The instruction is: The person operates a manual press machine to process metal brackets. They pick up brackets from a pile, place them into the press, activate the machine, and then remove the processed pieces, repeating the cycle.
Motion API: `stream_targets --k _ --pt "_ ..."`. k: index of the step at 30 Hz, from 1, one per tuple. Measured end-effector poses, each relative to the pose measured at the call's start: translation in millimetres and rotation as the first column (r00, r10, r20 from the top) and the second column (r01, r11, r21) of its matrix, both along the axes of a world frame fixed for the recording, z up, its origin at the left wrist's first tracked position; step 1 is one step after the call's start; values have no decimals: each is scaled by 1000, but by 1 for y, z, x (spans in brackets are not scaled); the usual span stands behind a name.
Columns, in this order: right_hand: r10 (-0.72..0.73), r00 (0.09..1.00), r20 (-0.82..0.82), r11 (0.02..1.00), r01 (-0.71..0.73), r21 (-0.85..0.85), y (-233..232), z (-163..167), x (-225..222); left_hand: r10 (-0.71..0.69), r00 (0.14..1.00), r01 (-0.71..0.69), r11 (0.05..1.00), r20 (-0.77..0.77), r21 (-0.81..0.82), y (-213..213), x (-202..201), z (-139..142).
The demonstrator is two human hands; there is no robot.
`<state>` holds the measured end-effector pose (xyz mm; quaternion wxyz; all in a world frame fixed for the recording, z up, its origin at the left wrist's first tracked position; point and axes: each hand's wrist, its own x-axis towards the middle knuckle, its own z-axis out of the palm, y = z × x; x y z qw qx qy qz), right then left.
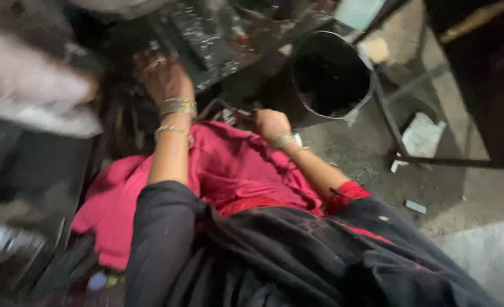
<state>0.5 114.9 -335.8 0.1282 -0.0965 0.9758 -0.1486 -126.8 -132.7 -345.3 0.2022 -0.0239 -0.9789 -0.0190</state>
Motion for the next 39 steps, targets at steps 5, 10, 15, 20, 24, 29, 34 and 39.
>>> stream_targets --k 5,10,15,20,24,29,34,39 --pt "42 999 27 973 -47 227 -9 8 -29 58 995 -66 993 -78 -100 -12 -24 21" --pt "12 1000 6 1000 -12 27 -3 -6 -17 85 988 -78 995 129 -55 -14 -43 22" --pt "-50 989 137 999 51 -4 -1 -18 -3 82 970 -82 997 228 -8 -17 -46 31" --pt "142 989 -39 974 -132 184 -11 28 -32 -8 966 9 1000 259 -3 -9 -10 28" --pt "128 990 64 966 -139 220 -23 54 -48 -147 977 171 973 157 -153 -4 63 6" --pt "113 992 46 981 -119 154 -25 49 -48 -382 923 380 924 -51 -43 0 72 19" --pt "71 997 8 983 -71 171 -25 48 -50 43 986 -30 997 164 -77 56 -7 53" --pt "72 996 57 985 -80 152 -22 51 -46 183 886 -293 933 427 208 54 -4 33"
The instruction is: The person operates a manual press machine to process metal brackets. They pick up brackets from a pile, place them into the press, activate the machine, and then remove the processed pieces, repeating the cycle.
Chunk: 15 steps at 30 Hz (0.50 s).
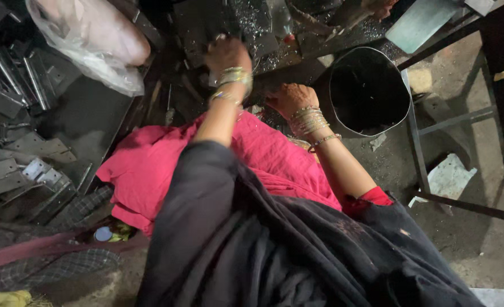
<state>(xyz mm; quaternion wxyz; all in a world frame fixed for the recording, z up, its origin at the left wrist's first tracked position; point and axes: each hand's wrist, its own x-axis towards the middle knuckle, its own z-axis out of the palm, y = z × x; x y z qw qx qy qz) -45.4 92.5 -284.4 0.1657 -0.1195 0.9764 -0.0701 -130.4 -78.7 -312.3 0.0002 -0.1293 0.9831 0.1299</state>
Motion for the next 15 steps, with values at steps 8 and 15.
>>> stream_targets --k 8,15 --pt "142 987 -69 987 -136 90 -12 6 -21 -233 972 231 952 10 -204 -30 50 -32" --pt "119 983 -140 989 -104 110 11 -31 3 -121 992 127 931 40 -342 -11 12 -24"
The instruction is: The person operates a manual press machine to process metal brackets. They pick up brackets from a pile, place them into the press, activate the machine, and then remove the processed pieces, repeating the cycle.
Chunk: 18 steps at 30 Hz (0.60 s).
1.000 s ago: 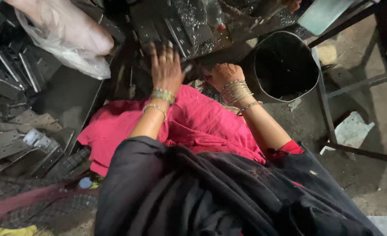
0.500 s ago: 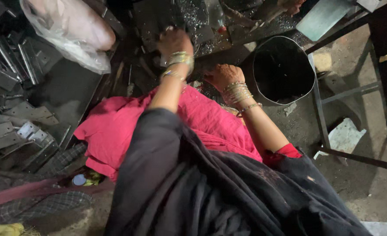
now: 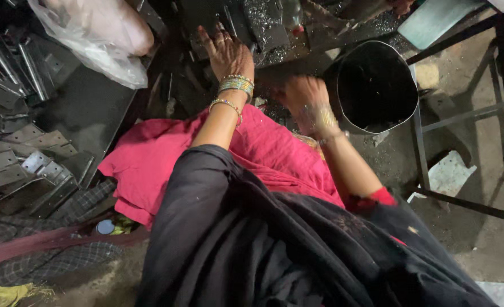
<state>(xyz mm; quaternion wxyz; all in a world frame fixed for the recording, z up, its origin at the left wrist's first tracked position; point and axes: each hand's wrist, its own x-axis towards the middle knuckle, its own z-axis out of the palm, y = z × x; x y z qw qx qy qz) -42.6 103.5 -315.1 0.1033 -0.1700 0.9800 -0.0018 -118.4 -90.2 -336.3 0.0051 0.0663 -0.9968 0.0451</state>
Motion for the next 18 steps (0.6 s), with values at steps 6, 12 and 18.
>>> stream_targets --k 6,12,18 --pt "-164 980 108 948 187 -257 9 -39 43 -72 984 93 989 -165 118 -20 27 -13" --pt "-58 997 47 992 63 -105 2 -2 -3 -127 983 140 985 -129 96 -23 22 3" --pt "-51 998 -38 981 43 -187 10 -22 25 -70 996 67 996 -59 -56 -8 13 21"
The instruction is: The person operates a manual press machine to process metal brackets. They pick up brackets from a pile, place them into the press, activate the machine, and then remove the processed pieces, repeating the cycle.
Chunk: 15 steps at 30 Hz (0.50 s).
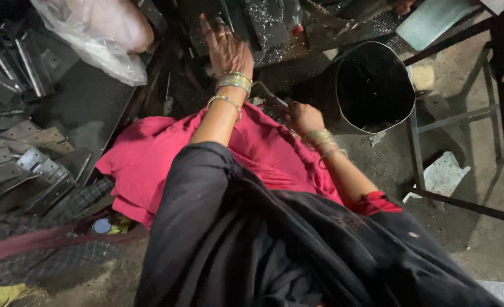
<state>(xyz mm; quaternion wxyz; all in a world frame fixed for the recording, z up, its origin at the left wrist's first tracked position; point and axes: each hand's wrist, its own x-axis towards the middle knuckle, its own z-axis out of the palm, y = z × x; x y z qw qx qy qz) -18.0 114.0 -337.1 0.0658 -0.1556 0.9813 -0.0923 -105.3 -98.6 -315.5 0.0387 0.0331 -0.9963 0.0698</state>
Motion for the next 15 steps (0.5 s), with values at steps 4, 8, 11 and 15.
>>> stream_targets --k 4,8,11,15 --pt "-79 978 194 989 102 -111 -1 1 7 -12 994 22 996 -112 90 -9 7 -9" --pt "132 991 29 981 -134 141 -6 17 -25 -43 996 49 996 -77 76 -15 -10 -19" --pt "6 995 98 988 -21 151 -4 13 -29 -16 999 23 987 -43 160 -10 -25 -18" --pt "-96 988 119 995 94 19 1 -8 6 15 941 44 985 -338 166 -10 -22 -19"
